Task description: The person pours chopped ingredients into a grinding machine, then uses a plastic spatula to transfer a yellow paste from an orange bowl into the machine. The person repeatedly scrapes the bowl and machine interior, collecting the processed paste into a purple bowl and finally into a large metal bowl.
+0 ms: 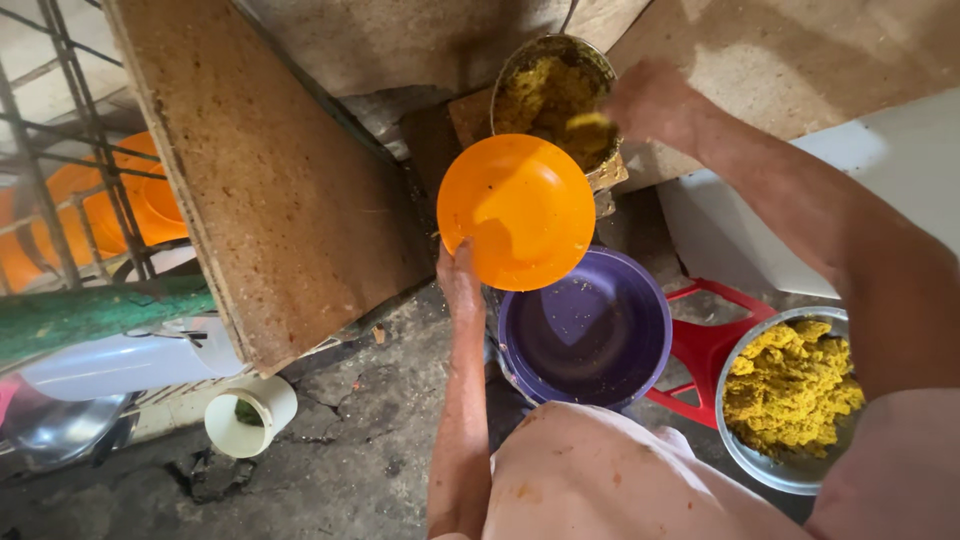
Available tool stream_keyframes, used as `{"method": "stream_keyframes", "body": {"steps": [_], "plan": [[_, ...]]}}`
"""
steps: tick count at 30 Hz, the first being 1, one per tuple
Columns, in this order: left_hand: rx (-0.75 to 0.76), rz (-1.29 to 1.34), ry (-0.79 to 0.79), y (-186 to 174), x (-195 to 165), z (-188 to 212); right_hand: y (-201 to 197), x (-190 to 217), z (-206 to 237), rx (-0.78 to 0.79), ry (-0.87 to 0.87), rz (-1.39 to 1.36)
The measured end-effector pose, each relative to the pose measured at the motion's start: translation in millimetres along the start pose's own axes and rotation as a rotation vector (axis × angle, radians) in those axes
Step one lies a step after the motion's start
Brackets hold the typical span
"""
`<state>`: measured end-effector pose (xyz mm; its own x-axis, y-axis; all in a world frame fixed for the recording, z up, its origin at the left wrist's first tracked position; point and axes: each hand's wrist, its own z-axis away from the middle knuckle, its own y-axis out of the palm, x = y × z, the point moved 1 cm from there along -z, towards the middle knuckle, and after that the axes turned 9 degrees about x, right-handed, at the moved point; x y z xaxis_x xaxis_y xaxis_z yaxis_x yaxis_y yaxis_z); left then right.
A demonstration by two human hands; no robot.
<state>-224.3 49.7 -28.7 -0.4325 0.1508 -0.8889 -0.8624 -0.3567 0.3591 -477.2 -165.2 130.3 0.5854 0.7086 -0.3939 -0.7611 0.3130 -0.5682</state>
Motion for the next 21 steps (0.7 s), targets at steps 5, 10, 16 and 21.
{"method": "stream_keyframes", "body": {"steps": [5, 10, 16, 21], "plan": [[0.001, 0.033, -0.042, 4, -5, 4, 4, -26, -15, -0.279, 0.068, -0.034], [0.000, -0.072, -0.040, 17, -19, 7, 21, -1, -26, -0.157, 0.105, -0.038], [0.017, -0.151, -0.053, 29, -52, 18, 27, 22, -7, -0.067, 0.006, -0.240], [-0.004, -0.143, -0.102, 33, -57, 21, 14, -6, -19, -0.287, 0.135, -0.310]]}}
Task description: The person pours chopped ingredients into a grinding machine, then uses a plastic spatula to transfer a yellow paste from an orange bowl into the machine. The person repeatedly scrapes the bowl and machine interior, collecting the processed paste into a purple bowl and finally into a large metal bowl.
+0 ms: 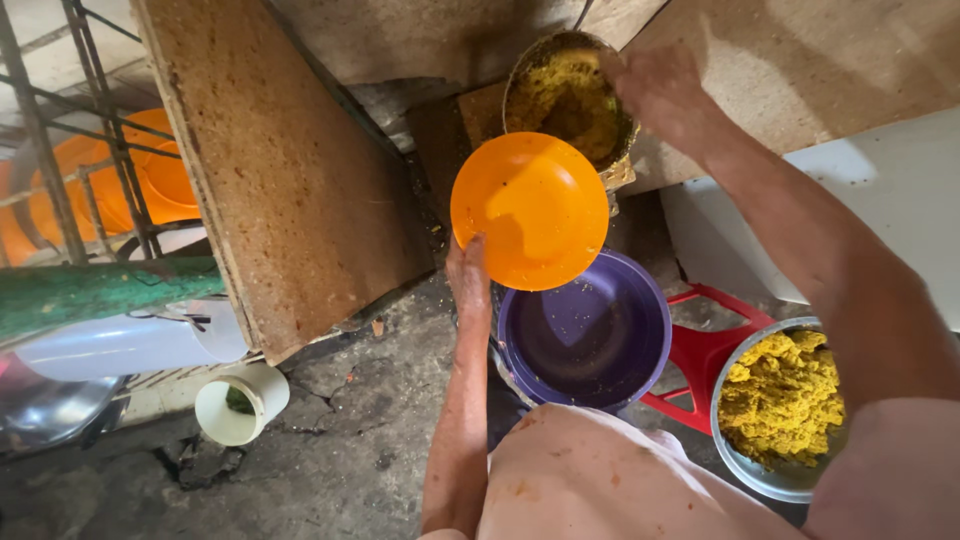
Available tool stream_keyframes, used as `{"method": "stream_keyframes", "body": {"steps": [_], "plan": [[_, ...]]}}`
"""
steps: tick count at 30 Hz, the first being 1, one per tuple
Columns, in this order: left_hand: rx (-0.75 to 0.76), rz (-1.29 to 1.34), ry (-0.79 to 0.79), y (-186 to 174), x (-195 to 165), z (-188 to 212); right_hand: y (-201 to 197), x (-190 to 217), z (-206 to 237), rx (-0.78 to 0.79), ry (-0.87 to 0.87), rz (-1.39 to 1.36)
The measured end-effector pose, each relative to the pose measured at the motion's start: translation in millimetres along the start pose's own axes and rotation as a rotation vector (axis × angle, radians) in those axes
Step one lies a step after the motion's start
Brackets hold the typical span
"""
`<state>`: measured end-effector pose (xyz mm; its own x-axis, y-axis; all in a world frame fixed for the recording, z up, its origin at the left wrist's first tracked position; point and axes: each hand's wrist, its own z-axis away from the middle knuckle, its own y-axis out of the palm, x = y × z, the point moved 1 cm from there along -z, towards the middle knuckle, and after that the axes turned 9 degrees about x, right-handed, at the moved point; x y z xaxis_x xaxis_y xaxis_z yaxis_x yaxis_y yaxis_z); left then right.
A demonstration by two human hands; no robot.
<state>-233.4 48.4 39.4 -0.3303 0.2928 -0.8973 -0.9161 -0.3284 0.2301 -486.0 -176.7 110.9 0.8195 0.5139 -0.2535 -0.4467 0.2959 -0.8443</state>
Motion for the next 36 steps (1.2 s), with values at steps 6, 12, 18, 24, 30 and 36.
{"method": "stream_keyframes", "body": {"steps": [6, 12, 18, 24, 30, 36], "plan": [[-0.008, 0.013, 0.050, -5, 18, -3, 36, 8, -14, -0.608, -0.188, 0.163], [0.000, 0.028, 0.080, -7, 18, -6, 36, 9, -6, 0.086, -0.088, 0.134], [-0.032, -0.001, 0.041, -3, 21, -4, -5, 5, -13, -0.206, -0.031, 0.061], [-0.052, -0.045, 0.055, -3, 19, -5, -15, 48, -17, 0.030, -0.095, -0.016], [-0.039, -0.018, 0.032, 2, 8, 2, -18, 36, -1, 0.140, -0.126, 0.043], [-0.032, -0.019, 0.065, -1, 12, 7, -9, -3, 5, 0.026, -0.114, -0.054]]}}
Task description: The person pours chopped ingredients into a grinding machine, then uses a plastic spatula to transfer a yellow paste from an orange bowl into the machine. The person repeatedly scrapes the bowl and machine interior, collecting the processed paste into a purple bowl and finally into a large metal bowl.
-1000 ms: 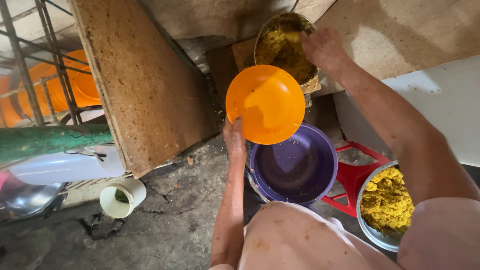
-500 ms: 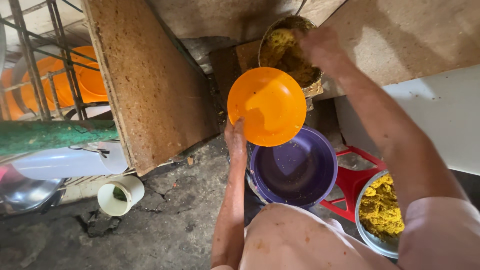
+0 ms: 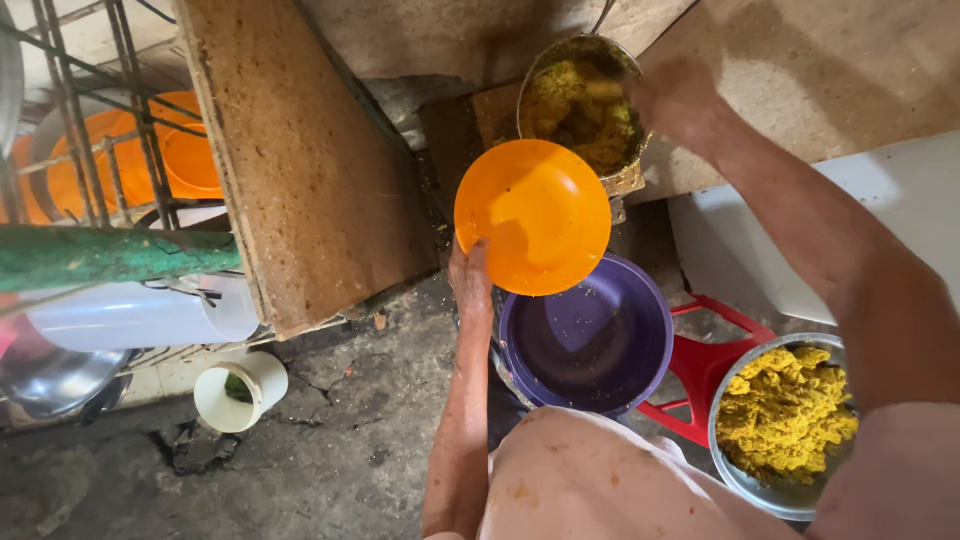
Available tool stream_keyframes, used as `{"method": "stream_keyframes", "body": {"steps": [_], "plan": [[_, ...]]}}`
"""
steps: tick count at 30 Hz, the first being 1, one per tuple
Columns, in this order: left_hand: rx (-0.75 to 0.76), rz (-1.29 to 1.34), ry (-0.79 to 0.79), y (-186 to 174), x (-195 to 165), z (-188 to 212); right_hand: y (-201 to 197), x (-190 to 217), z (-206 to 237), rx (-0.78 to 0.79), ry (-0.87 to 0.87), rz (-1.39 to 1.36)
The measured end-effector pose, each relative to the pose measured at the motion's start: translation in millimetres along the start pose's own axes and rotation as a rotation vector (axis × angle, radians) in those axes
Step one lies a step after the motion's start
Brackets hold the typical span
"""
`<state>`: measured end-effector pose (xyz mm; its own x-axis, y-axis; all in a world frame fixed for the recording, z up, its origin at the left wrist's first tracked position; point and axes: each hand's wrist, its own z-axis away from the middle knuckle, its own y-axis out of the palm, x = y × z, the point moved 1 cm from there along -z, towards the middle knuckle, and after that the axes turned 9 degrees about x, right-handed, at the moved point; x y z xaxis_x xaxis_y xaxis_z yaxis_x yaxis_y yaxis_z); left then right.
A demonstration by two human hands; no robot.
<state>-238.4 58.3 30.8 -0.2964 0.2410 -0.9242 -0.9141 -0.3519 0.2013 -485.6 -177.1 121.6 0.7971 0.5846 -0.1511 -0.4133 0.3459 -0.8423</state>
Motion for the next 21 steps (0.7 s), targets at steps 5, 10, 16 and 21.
{"method": "stream_keyframes", "body": {"steps": [5, 10, 16, 21], "plan": [[0.005, 0.015, -0.036, -3, 11, -1, 6, 6, 3, 0.212, 0.103, -0.046], [-0.019, -0.058, -0.063, -3, 22, -1, 13, 0, -27, -0.237, 0.030, 0.082], [0.012, -0.006, -0.034, 3, 21, -1, 59, 17, -63, -0.010, 0.070, 0.004], [0.033, 0.049, -0.006, 8, 11, 2, 56, 32, -33, -0.041, 0.078, 0.129]]}}
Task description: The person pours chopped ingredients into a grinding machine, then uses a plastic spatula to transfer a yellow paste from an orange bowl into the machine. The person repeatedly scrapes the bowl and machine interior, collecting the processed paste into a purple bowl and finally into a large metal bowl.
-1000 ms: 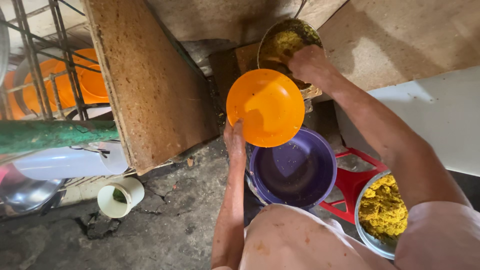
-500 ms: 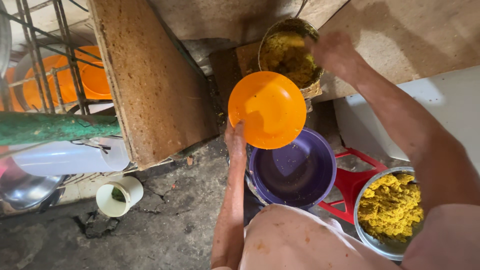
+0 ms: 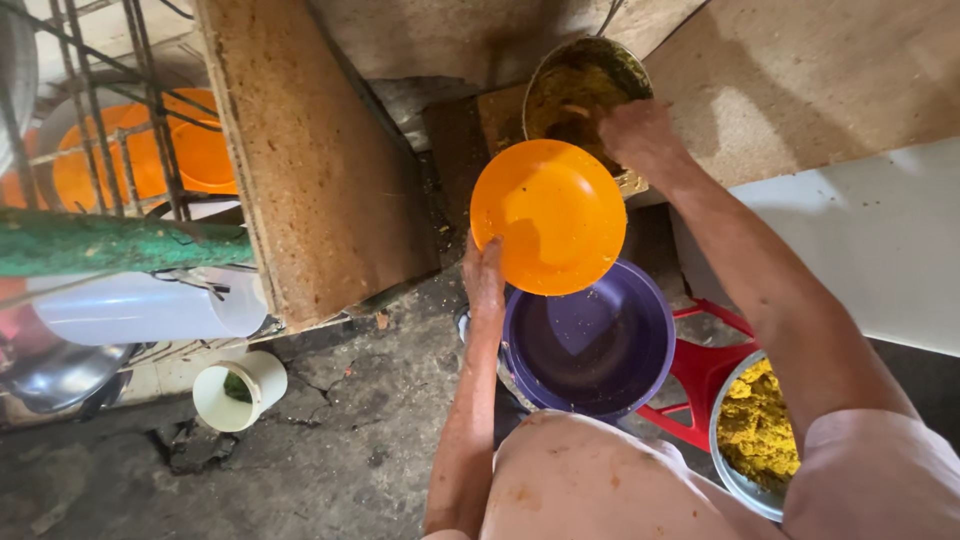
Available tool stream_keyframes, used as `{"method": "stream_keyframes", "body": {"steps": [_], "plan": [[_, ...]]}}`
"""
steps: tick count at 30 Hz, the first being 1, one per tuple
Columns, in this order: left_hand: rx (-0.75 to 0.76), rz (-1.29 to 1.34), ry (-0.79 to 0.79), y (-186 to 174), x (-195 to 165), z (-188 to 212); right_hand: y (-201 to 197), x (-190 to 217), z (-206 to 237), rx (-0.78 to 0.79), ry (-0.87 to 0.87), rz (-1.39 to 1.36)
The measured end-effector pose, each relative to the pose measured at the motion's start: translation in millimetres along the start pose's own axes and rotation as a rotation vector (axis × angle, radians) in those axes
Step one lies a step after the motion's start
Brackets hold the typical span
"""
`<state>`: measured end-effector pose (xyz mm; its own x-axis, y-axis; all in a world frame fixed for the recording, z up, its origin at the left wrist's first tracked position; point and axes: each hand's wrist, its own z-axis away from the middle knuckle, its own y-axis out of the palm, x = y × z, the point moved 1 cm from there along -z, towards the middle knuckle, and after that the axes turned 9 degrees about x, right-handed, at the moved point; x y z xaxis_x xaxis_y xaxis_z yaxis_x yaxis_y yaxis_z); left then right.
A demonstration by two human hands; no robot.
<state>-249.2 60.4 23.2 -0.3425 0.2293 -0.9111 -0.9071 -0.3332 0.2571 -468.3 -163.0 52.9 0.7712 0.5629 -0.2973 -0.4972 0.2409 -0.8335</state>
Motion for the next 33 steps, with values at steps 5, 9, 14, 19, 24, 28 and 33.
{"method": "stream_keyframes", "body": {"steps": [5, 9, 14, 19, 24, 28, 33], "plan": [[-0.006, -0.004, 0.024, -6, 4, 1, -39, -18, 10, 0.173, 0.117, -0.111], [-0.024, -0.061, 0.023, -9, 13, -5, -42, -36, 8, -0.018, 0.055, 0.006], [-0.019, -0.015, 0.026, -12, 9, -3, -29, -42, 14, 0.089, -0.111, 0.107], [-0.030, -0.077, 0.030, -9, -3, 0, -41, -51, 7, 0.057, 0.033, 0.144], [-0.013, -0.051, 0.016, -8, -13, 0, -41, -49, 13, 0.164, -0.036, 0.097], [0.010, -0.047, 0.018, -10, -16, 2, -40, -46, 19, 0.223, -0.044, -0.082], [0.017, -0.004, 0.015, -15, -13, 5, -51, -34, 1, 0.041, 0.001, 0.028]]}}
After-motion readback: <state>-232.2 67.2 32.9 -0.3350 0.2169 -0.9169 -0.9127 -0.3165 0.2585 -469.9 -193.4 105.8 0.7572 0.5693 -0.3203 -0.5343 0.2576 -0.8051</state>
